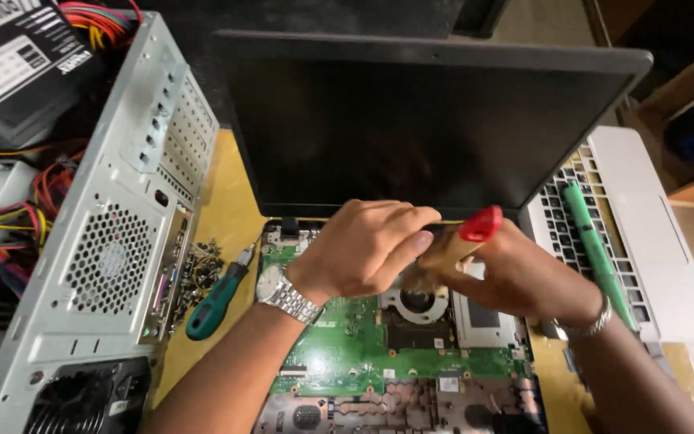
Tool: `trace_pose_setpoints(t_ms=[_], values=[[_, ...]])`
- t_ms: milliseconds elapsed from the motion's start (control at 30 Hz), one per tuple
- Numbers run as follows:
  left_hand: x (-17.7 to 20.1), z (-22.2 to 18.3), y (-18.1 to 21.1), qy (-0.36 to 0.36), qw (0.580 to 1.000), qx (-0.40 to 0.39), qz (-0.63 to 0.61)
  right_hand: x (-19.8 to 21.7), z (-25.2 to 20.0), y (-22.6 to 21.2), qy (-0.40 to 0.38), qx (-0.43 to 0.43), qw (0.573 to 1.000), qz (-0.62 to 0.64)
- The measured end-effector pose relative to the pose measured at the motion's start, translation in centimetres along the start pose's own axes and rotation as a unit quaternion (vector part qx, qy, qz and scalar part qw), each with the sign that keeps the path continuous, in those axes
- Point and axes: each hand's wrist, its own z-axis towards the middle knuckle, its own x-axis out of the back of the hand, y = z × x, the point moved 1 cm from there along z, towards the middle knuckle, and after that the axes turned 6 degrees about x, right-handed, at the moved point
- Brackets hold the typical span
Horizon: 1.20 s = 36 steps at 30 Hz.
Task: Cleaning the internal components of a laptop with a brush and removing the battery.
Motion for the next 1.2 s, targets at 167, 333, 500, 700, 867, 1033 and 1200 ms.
trace_pose_setpoints(t_ms=[167,333,500,700,867,1033,1200], values=[[0.6,0.6,1.3,-0.018,0.999,-0.024,0.017,-0.5,-0.7,0.8,-0.03,0.031,0.999,-0.002],[-0.6,0.2,0.2,0.024,0.999,-0.019,0.009,-1.2,-1.4,1.8,-0.017,0.011,1.0,0.019],[-1.5,-0.4,-0.6,0.044,0.999,-0.024,0.019,-1.9,-1.2,2.1,0.041,0.022,0.999,0.004],[-1.1,-0.2,-0.2,0.058,0.998,-0.037,0.013,-1.5,-1.2,2.3,0.036,0.023,0.999,-0.024],[-0.9,-0.1,0.3,0.055,0.998,-0.038,0.015,-0.4,-1.5,1.4,-0.054,0.023,0.998,0.022],[-1.3,-0.1,0.3,0.041,0.998,-0.045,0.024,0.6,-1.8,1.5,-0.132,-0.016,0.987,0.09],[-1.0,0.1,0.5,0.029,0.999,-0.032,0.034,1.1,-1.6,1.8,-0.032,-0.025,0.998,0.045]])
